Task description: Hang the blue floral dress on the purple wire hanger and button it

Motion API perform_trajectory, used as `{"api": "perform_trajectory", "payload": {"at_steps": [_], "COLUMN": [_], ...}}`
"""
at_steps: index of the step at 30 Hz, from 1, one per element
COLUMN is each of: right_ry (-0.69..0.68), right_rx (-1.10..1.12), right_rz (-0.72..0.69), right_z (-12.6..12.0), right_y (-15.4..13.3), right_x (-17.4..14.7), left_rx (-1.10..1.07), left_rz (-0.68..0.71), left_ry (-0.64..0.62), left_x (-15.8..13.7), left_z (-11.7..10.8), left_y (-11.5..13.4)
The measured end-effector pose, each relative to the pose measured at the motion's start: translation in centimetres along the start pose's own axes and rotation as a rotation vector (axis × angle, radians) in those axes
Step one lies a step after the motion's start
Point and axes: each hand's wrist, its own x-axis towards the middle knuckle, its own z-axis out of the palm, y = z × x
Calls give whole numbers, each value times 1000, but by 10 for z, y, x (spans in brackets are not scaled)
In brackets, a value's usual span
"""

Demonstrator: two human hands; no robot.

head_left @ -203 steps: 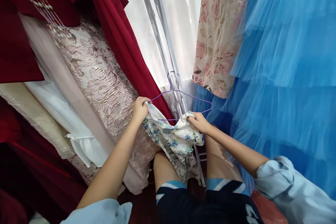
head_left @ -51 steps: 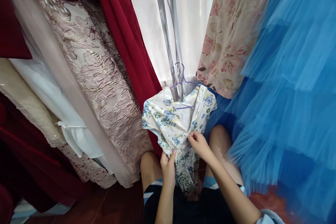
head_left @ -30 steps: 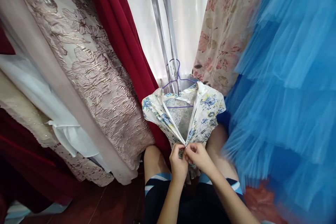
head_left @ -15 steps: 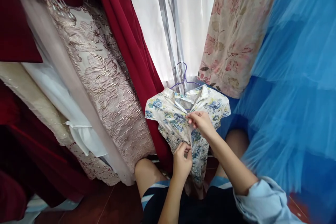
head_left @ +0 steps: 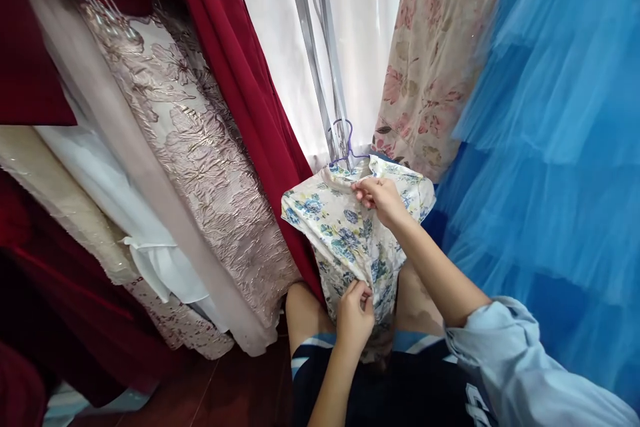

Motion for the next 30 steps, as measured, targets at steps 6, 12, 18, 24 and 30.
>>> {"api": "perform_trajectory", "payload": {"at_steps": [6,12,18,24,30], "right_ry": [-72,-167,-137,-69,-46], "right_rx": [-170,-283,-372,-381,-286], "right_rz": [-109,-180,-241,-262,-262], "right_z": [2,0,-5,-12,-6], "right_y": [-1,-7,1,18,21], "right_x": [-22,-27,-13,-5,-1], "left_rx": [-47,58,189,363,168], "left_rz": [203,394,418,424,434], "left_ry": [152,205,189,-25,51], "left_x": [53,145,177,177,174], "left_z": [-59,-123,-127,-137,-131], "left_y": [39,102,114,119,128]}}
